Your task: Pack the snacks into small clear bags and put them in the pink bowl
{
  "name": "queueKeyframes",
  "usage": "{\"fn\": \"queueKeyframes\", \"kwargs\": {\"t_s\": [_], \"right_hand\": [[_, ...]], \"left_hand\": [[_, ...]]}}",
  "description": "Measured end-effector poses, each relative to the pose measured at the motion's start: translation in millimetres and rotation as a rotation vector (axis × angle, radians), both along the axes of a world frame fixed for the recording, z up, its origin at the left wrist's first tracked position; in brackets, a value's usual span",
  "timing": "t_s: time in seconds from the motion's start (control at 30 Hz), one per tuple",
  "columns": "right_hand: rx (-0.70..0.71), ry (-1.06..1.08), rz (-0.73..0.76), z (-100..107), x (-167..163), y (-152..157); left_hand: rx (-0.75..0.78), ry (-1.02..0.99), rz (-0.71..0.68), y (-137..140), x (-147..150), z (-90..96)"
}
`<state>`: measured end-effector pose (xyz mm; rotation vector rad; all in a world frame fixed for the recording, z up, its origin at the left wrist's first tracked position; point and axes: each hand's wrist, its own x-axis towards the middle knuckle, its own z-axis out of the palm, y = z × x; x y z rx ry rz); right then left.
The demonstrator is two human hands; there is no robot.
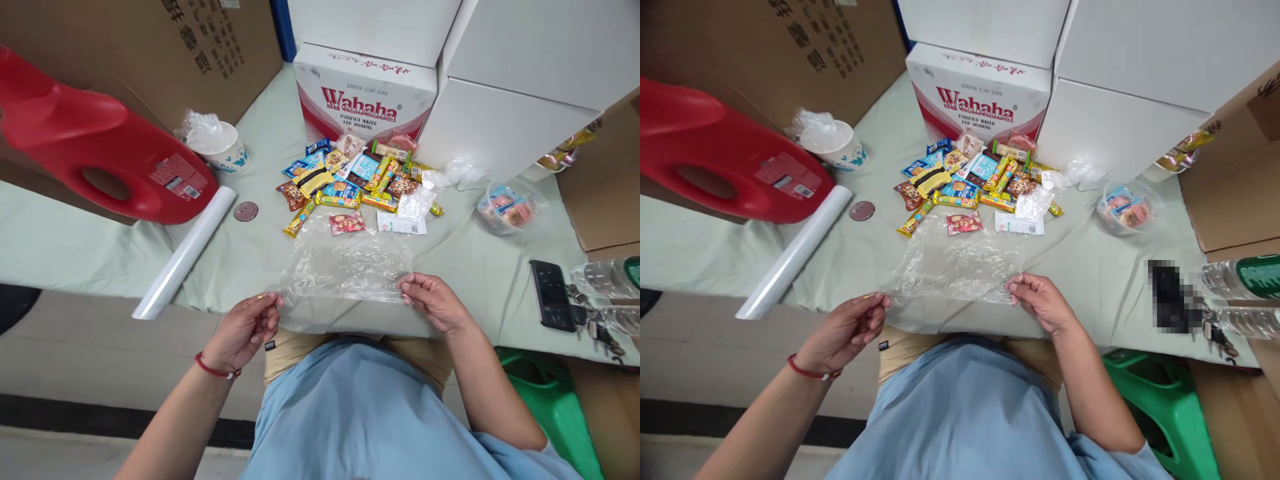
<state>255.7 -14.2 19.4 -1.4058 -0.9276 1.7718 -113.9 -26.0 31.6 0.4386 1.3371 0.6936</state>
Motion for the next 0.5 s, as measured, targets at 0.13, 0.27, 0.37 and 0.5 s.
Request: {"fn": "queueKeyframes", "kwargs": {"t_s": [0.13,0.27,0.37,0.5], "right_hand": [[0.008,-0.107,-0.022,-9,3,-5],[0.383,-0.323,0.018,-10,-3,-9],[0.541,-0.349,0.064,-3,-8,-11],[0.442,-0.247,0.067,-1,-18,-10]], "left_hand": [[-0.024,0.060,-0.069,-2,-2,-1.7],[-0.030,0.221,-0.173,-4,-7,-4.5],[0.145,0.539,-0.147,-4,-15,1.6],[0.718,1.205,-0.024,4,-6,26.2]]}}
